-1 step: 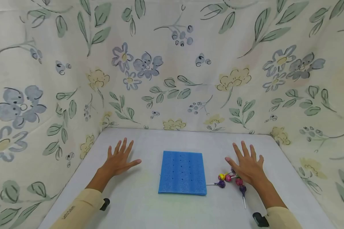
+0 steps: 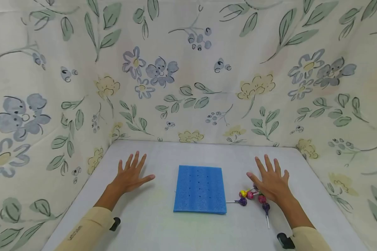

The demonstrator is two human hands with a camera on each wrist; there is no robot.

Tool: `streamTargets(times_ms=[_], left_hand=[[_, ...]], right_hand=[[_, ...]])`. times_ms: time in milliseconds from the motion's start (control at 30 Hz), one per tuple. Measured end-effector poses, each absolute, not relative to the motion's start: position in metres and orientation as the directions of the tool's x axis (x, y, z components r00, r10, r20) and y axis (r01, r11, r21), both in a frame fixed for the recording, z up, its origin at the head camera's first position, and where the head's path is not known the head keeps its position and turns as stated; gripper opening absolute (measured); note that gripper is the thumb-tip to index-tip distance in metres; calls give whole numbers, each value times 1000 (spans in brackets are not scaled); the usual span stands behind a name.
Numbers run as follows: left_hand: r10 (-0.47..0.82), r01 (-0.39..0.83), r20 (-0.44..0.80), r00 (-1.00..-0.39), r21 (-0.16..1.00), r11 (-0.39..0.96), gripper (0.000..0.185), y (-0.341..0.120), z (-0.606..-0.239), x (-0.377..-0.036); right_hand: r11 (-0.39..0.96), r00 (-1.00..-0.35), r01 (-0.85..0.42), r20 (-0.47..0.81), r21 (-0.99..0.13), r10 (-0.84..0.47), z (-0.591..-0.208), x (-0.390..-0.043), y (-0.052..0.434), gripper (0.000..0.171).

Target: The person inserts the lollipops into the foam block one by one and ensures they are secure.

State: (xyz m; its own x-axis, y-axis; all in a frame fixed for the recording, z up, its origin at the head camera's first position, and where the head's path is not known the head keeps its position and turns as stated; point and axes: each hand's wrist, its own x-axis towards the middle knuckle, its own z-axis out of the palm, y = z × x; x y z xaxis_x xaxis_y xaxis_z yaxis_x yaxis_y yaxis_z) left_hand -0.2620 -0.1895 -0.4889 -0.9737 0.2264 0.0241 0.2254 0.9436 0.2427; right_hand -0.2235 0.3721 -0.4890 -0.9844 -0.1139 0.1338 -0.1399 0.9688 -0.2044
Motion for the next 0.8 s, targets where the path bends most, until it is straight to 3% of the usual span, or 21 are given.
streamTargets(times_ms=[400,800], left_hand=[[251,250,30,-968,249,936,114,-188,-493,-262],[404,364,-31,-914,377,852,118,-158,-493,-247]], right_hand=[[970,-983,-120,159,-210,-87,-490,-219,373,88],[961,-989,-92,138,-259,-57,-488,-214,369,89]])
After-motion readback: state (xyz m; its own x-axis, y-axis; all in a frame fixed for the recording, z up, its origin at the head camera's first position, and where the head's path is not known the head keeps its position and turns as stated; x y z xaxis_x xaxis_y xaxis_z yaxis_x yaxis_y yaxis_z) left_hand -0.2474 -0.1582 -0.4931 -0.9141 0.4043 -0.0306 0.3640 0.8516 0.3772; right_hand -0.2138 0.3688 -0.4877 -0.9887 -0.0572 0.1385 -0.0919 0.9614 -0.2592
